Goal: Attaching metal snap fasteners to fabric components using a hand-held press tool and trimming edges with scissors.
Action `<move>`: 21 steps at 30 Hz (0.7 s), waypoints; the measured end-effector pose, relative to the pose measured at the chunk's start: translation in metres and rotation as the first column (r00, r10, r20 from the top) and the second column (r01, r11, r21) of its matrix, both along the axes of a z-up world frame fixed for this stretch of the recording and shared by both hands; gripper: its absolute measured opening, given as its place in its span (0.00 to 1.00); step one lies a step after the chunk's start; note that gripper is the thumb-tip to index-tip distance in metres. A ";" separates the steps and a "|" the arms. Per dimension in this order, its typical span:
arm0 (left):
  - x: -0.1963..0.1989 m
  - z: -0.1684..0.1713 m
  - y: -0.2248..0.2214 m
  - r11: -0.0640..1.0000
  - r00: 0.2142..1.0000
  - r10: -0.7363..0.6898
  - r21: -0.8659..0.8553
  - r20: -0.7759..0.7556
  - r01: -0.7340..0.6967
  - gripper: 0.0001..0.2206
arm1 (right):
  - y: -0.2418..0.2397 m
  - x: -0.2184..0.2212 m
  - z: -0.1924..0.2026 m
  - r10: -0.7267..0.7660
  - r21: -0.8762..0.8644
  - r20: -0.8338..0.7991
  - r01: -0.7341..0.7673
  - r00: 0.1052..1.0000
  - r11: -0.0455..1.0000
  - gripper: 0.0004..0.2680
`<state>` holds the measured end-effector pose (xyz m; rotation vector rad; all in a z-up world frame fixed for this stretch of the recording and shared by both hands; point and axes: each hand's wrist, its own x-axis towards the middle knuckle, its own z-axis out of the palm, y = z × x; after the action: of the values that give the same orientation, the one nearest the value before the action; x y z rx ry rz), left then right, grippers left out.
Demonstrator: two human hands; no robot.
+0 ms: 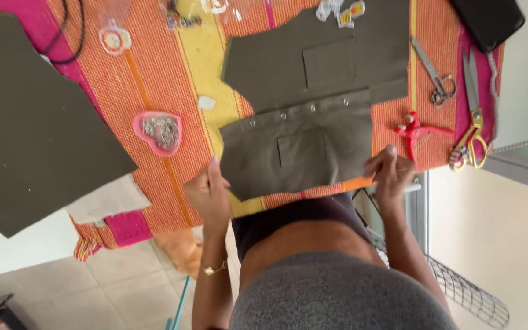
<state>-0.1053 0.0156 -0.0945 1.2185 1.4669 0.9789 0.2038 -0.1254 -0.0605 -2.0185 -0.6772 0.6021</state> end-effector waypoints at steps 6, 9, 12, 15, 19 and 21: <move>0.010 0.019 0.014 0.990 0.890 -0.114 0.025 -0.441 0.139 0.20 | 0.019 0.044 -0.022 0.308 -0.282 0.625 -0.160 0.717 0.946 0.16; 0.019 0.003 0.018 0.979 0.844 -0.149 0.042 -0.515 0.199 0.24 | 0.043 0.036 -0.033 0.318 -0.304 0.614 -0.156 0.722 0.940 0.20; 0.017 -0.012 0.004 0.963 0.806 -0.224 0.001 -0.548 0.269 0.20 | 0.043 0.026 -0.023 0.247 -0.272 0.414 -0.141 0.876 0.952 0.20; 0.025 -0.018 0.007 0.946 0.824 -0.285 -0.007 -0.489 0.323 0.17 | 0.035 0.044 -0.037 0.240 -0.267 0.491 -0.117 0.837 0.957 0.20; 0.047 0.003 0.004 0.918 0.839 -0.379 -0.048 -0.390 0.393 0.21 | 0.006 0.083 -0.052 0.290 -0.306 0.665 -0.103 0.688 0.946 0.20; 0.057 -0.016 0.005 0.903 0.826 -0.417 -0.071 -0.379 0.423 0.21 | 0.009 0.094 -0.047 0.296 -0.338 0.640 -0.086 0.709 0.937 0.18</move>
<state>-0.0479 0.0204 -0.1100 1.7308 1.3895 0.4623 0.2981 -0.1164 -0.1077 -2.4752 -1.3226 0.0257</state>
